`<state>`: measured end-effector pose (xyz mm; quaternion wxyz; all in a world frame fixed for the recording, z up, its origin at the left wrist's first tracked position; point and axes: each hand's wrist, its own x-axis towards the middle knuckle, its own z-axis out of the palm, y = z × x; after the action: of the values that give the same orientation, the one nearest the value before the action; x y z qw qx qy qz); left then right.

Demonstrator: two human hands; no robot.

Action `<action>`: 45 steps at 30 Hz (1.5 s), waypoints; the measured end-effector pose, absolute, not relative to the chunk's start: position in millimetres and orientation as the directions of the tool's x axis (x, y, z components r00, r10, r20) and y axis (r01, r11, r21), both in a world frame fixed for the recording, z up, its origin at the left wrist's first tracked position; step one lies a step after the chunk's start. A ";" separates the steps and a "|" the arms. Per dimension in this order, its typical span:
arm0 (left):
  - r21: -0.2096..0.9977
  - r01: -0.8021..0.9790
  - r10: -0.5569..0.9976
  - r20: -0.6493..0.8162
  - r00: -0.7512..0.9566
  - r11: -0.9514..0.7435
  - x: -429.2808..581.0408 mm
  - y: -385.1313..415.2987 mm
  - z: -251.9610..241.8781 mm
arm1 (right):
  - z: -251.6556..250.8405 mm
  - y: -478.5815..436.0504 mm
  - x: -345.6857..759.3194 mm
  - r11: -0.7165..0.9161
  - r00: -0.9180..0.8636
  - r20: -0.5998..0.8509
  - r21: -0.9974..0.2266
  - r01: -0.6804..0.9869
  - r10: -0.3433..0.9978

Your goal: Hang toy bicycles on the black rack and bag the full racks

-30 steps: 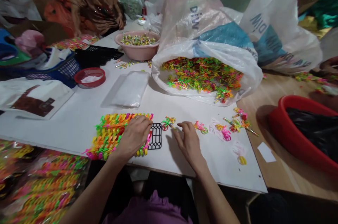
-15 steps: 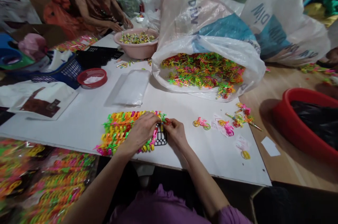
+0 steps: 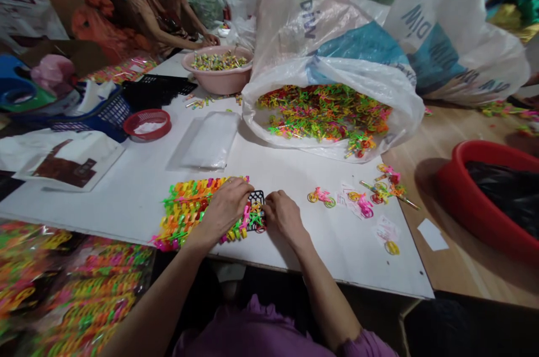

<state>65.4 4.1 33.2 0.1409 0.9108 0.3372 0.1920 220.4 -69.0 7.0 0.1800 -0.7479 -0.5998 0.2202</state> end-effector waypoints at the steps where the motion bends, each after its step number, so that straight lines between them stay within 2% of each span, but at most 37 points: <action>1: 0.385 0.559 0.667 0.257 0.699 -0.734 65.2 3.6 33.2 | 8.8 -70.1 220.2 -0.171 0.131 -0.116 -0.506 0.845 0.985; 5: 0.385 0.558 0.666 0.260 0.699 -0.736 65.0 2.6 34.7 | 7.5 -78.4 229.1 0.060 -0.117 -0.083 -0.503 0.862 0.990; 8: 0.392 0.558 0.669 0.256 0.698 -0.732 65.5 3.0 36.8 | 0.4 -91.4 239.9 0.151 -0.196 -0.020 -0.562 0.813 0.980; 10: 0.392 0.562 0.673 0.257 0.693 -0.728 65.7 3.5 37.6 | -2.8 -99.9 247.4 0.113 -0.131 0.015 -0.606 0.787 0.991; 12: 0.390 0.562 0.673 0.262 0.692 -0.729 65.8 4.1 37.5 | -2.3 -103.7 253.4 -0.020 0.042 0.015 -0.696 0.718 0.999; 14: 0.381 0.559 0.667 0.269 0.694 -0.736 66.1 4.4 36.8 | 1.6 -99.6 255.1 -0.141 0.260 0.002 -0.835 0.531 0.966; 16: 0.371 0.562 0.665 0.272 0.696 -0.739 67.2 4.2 36.2 | 5.0 -87.6 249.5 -0.140 0.401 -0.013 -0.947 0.290 0.916; 19: 0.376 0.565 0.670 0.270 0.692 -0.735 70.2 2.8 36.5 | 0.0 -62.5 229.3 -0.067 0.369 -0.023 -0.992 0.109 0.929; 23: 0.402 0.561 0.679 0.271 0.683 -0.724 74.0 1.3 38.2 | -24.4 -39.8 202.6 -0.124 0.311 -0.067 -0.978 0.168 0.948; 27: 0.430 0.558 0.692 0.277 0.666 -0.710 73.4 1.4 37.2 | -39.3 -39.5 197.4 -0.028 0.288 0.074 -0.942 0.334 0.955; 29: 0.419 0.565 0.694 0.291 0.658 -0.711 71.4 2.6 31.9 | -40.8 -41.1 201.4 0.044 0.214 0.170 -0.869 0.493 0.962; 31: 0.407 0.557 0.683 0.310 0.662 -0.724 70.0 6.1 22.5 | -40.7 -39.4 207.4 0.077 0.130 0.202 -0.773 0.630 0.971; 35: 0.376 0.492 0.615 0.380 0.691 -0.785 70.5 12.6 6.7 | -34.8 -31.2 213.4 0.110 -0.025 0.146 -0.611 0.784 0.989; 38: 0.355 0.463 0.580 0.409 0.704 -0.812 70.9 11.8 6.0 | -32.8 -31.0 208.4 0.121 -0.078 0.101 -0.543 0.831 0.992; 40: 0.325 0.450 0.554 0.432 0.712 -0.831 70.6 11.0 7.6 | -34.3 -33.1 209.3 0.113 -0.075 0.091 -0.547 0.829 0.993; 45: 0.245 0.362 0.437 0.500 0.747 -0.899 70.2 11.9 6.7 | -16.8 -13.3 276.9 0.066 -0.190 -0.091 -0.722 0.688 0.978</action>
<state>70.2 11.9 6.7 0.0662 0.9324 0.2144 0.2834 276.9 -13.3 -16.8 0.2188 -0.5978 -0.6967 0.3308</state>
